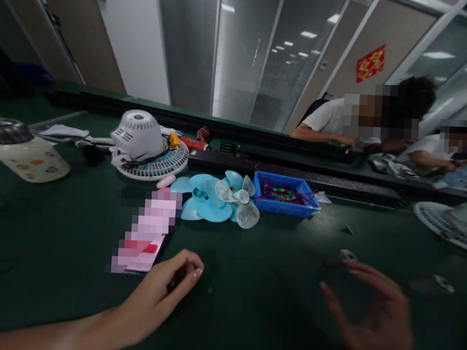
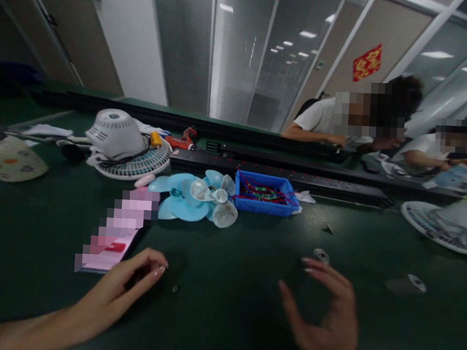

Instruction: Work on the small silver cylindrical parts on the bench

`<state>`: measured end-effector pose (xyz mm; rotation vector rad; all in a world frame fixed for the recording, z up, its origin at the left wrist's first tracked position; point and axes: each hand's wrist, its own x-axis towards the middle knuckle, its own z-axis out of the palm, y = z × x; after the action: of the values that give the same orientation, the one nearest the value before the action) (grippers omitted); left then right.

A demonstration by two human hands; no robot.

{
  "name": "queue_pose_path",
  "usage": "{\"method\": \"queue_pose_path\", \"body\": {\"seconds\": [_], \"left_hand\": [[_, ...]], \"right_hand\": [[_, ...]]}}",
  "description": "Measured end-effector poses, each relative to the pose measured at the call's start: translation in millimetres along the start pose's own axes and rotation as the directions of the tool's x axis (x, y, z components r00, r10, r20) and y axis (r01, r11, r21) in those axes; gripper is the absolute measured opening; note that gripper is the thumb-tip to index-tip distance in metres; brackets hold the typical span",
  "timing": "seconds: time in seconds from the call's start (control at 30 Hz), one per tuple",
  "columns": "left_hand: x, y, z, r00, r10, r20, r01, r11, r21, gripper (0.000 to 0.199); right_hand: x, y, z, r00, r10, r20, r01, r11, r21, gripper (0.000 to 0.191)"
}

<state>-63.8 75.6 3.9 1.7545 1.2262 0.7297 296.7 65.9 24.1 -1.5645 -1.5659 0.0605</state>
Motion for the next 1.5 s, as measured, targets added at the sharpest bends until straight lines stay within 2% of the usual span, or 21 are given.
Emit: {"method": "queue_pose_path", "body": {"seconds": [0.03,0.07,0.1,0.13,0.17,0.2,0.23,0.3,0.37,0.57,0.7,0.77,0.83,0.9,0.93,0.97,1.0,1.1,1.27,1.4,1.5], "left_hand": [[1.2,0.3,-0.3,1.000,0.003,-0.010,-0.003,1.000,-0.005,0.025],[2.1,0.7,-0.3,1.000,0.006,-0.026,-0.006,1.000,-0.011,0.026],[2.7,1.2,-0.1,0.999,0.004,-0.045,-0.005,1.000,-0.017,0.029],[2.9,1.6,0.2,0.998,0.001,-0.065,-0.003,1.000,-0.024,0.031],[2.8,1.6,0.5,0.997,-0.003,-0.083,0.001,1.000,-0.030,0.033],[2.5,1.4,0.7,0.995,-0.007,-0.097,0.004,0.999,-0.035,0.034],[2.2,0.9,0.9,0.994,-0.008,-0.106,0.004,0.999,-0.038,0.034],[1.7,-0.6,1.0,0.994,0.004,-0.114,-0.009,0.999,-0.042,0.034],[2.0,-1.4,1.3,0.994,0.016,-0.108,-0.021,0.999,-0.050,0.033],[4.8,0.2,3.3,0.998,0.019,-0.056,-0.023,0.996,-0.083,0.031],[4.1,0.5,4.6,0.999,0.035,-0.020,-0.036,0.998,-0.050,0.030],[3.0,0.9,4.2,0.999,0.046,-0.003,-0.046,0.999,-0.026,0.029],[2.2,1.5,3.2,0.999,0.041,0.010,-0.041,0.999,-0.013,0.029],[2.3,2.3,2.1,0.999,0.037,0.024,-0.036,0.999,-0.009,0.029],[2.8,2.7,1.6,0.999,0.037,0.034,-0.037,0.999,-0.007,0.029],[3.5,3.1,1.3,0.998,0.039,0.043,-0.039,0.999,-0.004,0.028],[4.2,3.3,1.2,0.998,0.043,0.048,-0.043,0.999,0.001,0.028],[5.1,2.8,1.8,0.998,0.036,0.056,-0.037,0.999,0.011,0.028],[0.8,0.8,3.0,0.999,0.028,0.025,-0.030,0.998,0.052,0.028],[-0.2,0.1,3.1,0.997,0.063,0.037,-0.066,0.994,0.091,0.027],[0.9,-0.7,3.0,0.996,0.070,0.049,-0.075,0.992,0.103,0.027]], "right_hand": [[-5.2,-20.6,8.6,0.974,-0.163,0.159,0.154,0.986,0.063,0.045],[-8.7,-39.5,20.2,0.874,-0.284,0.394,0.243,0.958,0.152,0.041],[-10.3,-56.0,34.1,0.769,-0.321,0.553,0.244,0.947,0.211,0.044],[-10.1,-69.5,49.2,0.670,-0.340,0.660,0.227,0.940,0.255,0.048],[-8.6,-80.0,64.6,0.594,-0.353,0.723,0.209,0.936,0.284,0.053],[-6.3,-87.4,79.1,0.549,-0.361,0.754,0.201,0.933,0.300,0.056],[-3.8,-92.0,91.8,0.527,-0.377,0.762,0.210,0.926,0.313,0.055],[-0.6,-94.4,109.9,0.506,-0.420,0.753,0.252,0.907,0.337,0.045],[-0.5,-92.1,117.6,0.501,-0.445,0.742,0.275,0.895,0.351,0.032],[-5.5,-88.5,120.0,0.527,-0.415,0.742,0.234,0.910,0.342,0.020],[-6.5,-89.0,121.9,0.534,-0.469,0.703,0.281,0.883,0.375,0.017],[-1.4,-82.6,108.4,0.580,-0.523,0.624,0.342,0.852,0.397,0.015],[10.1,-66.5,79.8,0.665,-0.591,0.457,0.477,0.807,0.349,0.016],[26.8,-39.7,40.2,0.746,-0.626,0.226,0.612,0.779,0.136,0.017],[35.9,-23.2,19.5,0.790,-0.600,0.125,0.610,0.791,-0.053,0.017],[44.8,-5.6,0.0,0.845,-0.534,0.020,0.524,0.822,-0.223,0.016],[52.9,12.2,-16.9,0.870,-0.490,-0.057,0.450,0.835,-0.316,0.016],[67.4,60.8,-45.2,0.910,-0.400,-0.110,0.318,0.843,-0.435,0.027],[61.1,108.4,-35.9,0.968,-0.248,-0.027,0.223,0.908,-0.354,0.047],[53.3,115.3,-27.4,0.997,-0.077,-0.031,0.064,0.952,-0.300,0.052],[51.2,109.8,-26.3,0.994,-0.093,-0.052,0.077,0.967,-0.244,0.046]]}}
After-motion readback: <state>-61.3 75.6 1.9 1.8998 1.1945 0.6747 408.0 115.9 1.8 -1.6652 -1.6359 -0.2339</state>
